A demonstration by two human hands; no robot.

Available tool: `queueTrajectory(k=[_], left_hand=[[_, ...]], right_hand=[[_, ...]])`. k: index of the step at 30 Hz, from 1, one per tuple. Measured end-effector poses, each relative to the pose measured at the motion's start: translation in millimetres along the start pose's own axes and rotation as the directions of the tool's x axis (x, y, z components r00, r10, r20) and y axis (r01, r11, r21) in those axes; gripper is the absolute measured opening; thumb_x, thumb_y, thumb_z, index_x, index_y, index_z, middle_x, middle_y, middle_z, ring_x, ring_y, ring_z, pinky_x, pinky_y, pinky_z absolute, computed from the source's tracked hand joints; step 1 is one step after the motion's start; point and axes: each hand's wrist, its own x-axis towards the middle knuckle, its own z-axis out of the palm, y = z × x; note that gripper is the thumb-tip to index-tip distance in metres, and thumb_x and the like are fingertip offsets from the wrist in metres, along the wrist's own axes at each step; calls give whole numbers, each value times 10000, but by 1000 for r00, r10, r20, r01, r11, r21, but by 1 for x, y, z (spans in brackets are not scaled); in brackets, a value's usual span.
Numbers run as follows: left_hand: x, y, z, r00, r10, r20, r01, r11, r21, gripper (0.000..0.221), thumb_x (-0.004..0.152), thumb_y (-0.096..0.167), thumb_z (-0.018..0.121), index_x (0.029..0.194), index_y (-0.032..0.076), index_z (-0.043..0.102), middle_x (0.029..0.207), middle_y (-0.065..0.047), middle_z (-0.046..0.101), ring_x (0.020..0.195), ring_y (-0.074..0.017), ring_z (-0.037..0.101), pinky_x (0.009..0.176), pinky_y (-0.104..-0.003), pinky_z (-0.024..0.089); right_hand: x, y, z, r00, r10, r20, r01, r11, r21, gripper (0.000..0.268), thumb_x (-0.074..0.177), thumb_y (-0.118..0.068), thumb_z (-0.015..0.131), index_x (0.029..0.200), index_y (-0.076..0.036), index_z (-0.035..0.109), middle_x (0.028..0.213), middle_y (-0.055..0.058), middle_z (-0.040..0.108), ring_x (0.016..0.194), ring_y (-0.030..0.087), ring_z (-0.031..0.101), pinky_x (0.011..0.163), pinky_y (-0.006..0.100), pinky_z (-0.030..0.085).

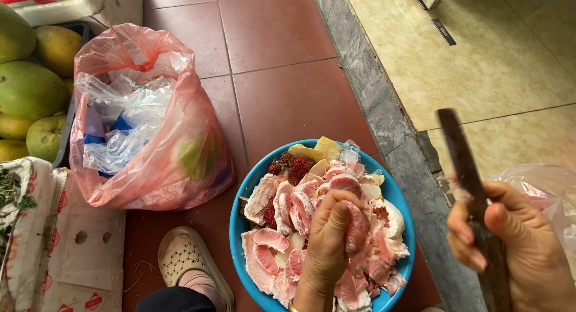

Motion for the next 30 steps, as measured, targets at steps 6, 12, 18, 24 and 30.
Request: queueTrajectory(k=[6, 12, 18, 24, 30], left_hand=[[11, -5, 7, 966, -51, -252, 7, 985, -170, 330, 1060, 390, 519, 948, 102, 636, 823, -59, 563, 709, -166, 539, 629, -298, 469], [20, 30, 31, 796, -254, -549, 71, 940, -333, 622, 927, 403, 531, 1431, 46, 602, 1291, -179, 729, 1126, -271, 698, 972, -387, 564], [26, 24, 25, 748, -231, -622, 26, 947, -320, 603, 932, 387, 519, 1417, 39, 605, 1345, -191, 717, 1217, -294, 681, 1076, -408, 533], [28, 10, 17, 713, -77, -697, -61, 983, -172, 465, 999, 286, 477, 1332, 24, 666, 1355, -149, 716, 1265, -217, 644, 1153, -353, 485], [30, -38, -22, 768, 441, -464, -196, 852, 486, 258, 1065, 315, 458, 1059, 113, 619, 1082, -61, 627, 1090, -180, 586, 1073, -331, 422]], right_hand=[[-12, 136, -70, 790, 264, -554, -555, 692, -462, 428, 959, -158, 654, 1368, -34, 665, 648, 214, 656, 409, 243, 479, 369, 327, 364], [-3, 150, -29, 797, 335, -503, -530, -13, -848, 815, 784, -583, 671, 1522, -630, 327, 1594, -174, 491, 1331, 245, 615, 1052, 407, 515], [-3, 115, -13, 975, -221, -29, 22, 222, -975, 123, 879, -171, 766, 786, -100, 731, 776, -16, 631, 703, 112, 595, 685, 273, 454], [23, 105, 9, 974, 45, -224, -228, 264, -937, 588, 789, -143, 743, 1328, -366, 668, 1212, -38, 706, 826, 138, 751, 851, 306, 562], [17, 98, 42, 931, -293, 217, 311, 327, -892, 29, 864, -74, 750, 892, -78, 745, 900, 23, 748, 854, 141, 711, 849, 262, 543]])
